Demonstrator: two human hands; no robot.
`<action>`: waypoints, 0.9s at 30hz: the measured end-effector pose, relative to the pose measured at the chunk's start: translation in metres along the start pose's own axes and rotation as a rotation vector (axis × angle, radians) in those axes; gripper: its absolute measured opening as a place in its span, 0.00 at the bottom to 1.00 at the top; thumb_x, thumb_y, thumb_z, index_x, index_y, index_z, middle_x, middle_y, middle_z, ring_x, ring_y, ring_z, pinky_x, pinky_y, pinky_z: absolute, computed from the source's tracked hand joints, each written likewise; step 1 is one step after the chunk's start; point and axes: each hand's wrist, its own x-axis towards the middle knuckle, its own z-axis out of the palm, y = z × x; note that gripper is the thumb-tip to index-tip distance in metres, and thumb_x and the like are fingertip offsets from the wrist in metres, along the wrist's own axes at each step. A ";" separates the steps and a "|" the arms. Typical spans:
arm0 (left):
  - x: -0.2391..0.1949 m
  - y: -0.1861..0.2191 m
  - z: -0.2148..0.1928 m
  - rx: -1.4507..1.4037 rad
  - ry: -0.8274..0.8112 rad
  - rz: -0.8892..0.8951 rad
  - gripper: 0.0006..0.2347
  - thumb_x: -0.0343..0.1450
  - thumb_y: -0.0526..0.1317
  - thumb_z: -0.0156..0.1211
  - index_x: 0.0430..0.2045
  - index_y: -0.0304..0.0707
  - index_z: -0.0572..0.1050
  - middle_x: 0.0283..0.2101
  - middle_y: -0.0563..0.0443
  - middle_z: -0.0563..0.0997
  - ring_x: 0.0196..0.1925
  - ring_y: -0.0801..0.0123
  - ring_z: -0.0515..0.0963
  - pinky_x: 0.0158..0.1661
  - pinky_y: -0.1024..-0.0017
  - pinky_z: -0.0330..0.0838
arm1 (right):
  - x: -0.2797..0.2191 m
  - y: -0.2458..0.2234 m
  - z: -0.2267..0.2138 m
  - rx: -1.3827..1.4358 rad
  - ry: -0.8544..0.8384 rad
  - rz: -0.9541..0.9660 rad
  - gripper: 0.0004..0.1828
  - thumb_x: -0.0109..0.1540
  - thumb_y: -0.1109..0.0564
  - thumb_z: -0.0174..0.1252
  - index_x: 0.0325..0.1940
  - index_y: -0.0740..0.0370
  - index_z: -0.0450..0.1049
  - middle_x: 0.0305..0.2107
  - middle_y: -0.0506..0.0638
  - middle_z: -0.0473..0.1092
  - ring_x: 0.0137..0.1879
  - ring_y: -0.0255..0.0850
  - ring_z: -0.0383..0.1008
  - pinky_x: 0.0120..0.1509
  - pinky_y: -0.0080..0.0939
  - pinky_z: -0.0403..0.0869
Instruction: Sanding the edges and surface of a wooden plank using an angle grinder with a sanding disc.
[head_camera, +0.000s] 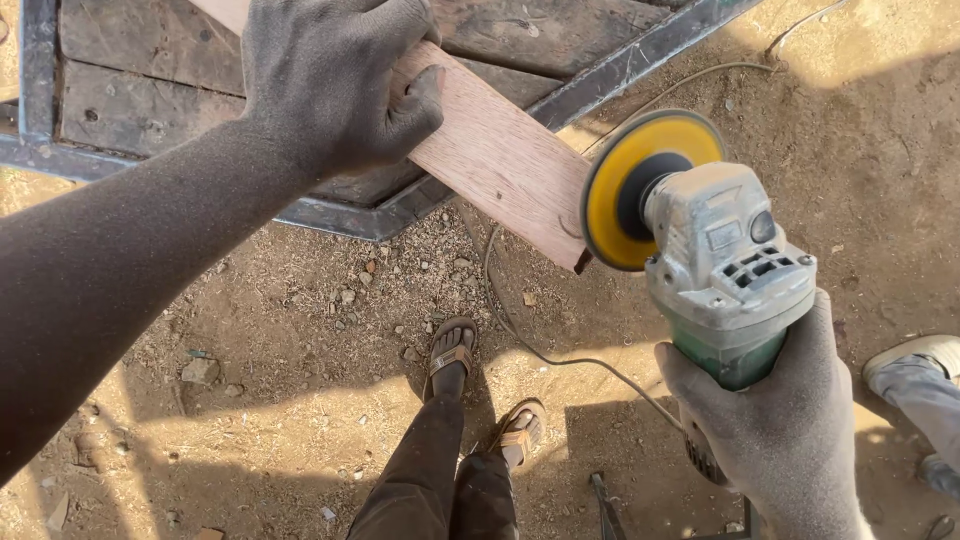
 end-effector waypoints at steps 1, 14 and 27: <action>0.000 0.000 0.000 0.001 0.004 0.003 0.08 0.70 0.53 0.61 0.35 0.57 0.79 0.30 0.59 0.79 0.31 0.57 0.78 0.27 0.55 0.64 | 0.001 0.002 0.000 0.003 0.004 0.000 0.35 0.45 0.47 0.73 0.53 0.57 0.68 0.40 0.52 0.78 0.40 0.45 0.75 0.45 0.51 0.70; -0.001 0.001 0.001 0.003 -0.003 -0.011 0.09 0.70 0.53 0.60 0.37 0.57 0.79 0.30 0.57 0.78 0.32 0.56 0.78 0.29 0.55 0.64 | 0.006 0.011 -0.003 -0.108 -0.036 -0.121 0.42 0.43 0.45 0.75 0.56 0.58 0.65 0.40 0.58 0.78 0.46 0.62 0.77 0.45 0.57 0.71; 0.002 0.001 -0.003 -0.022 0.004 0.012 0.10 0.69 0.53 0.60 0.36 0.53 0.77 0.32 0.54 0.78 0.30 0.53 0.78 0.28 0.54 0.63 | 0.008 0.005 -0.002 -0.001 0.048 -0.081 0.37 0.47 0.48 0.72 0.55 0.62 0.66 0.42 0.57 0.77 0.44 0.55 0.77 0.47 0.54 0.70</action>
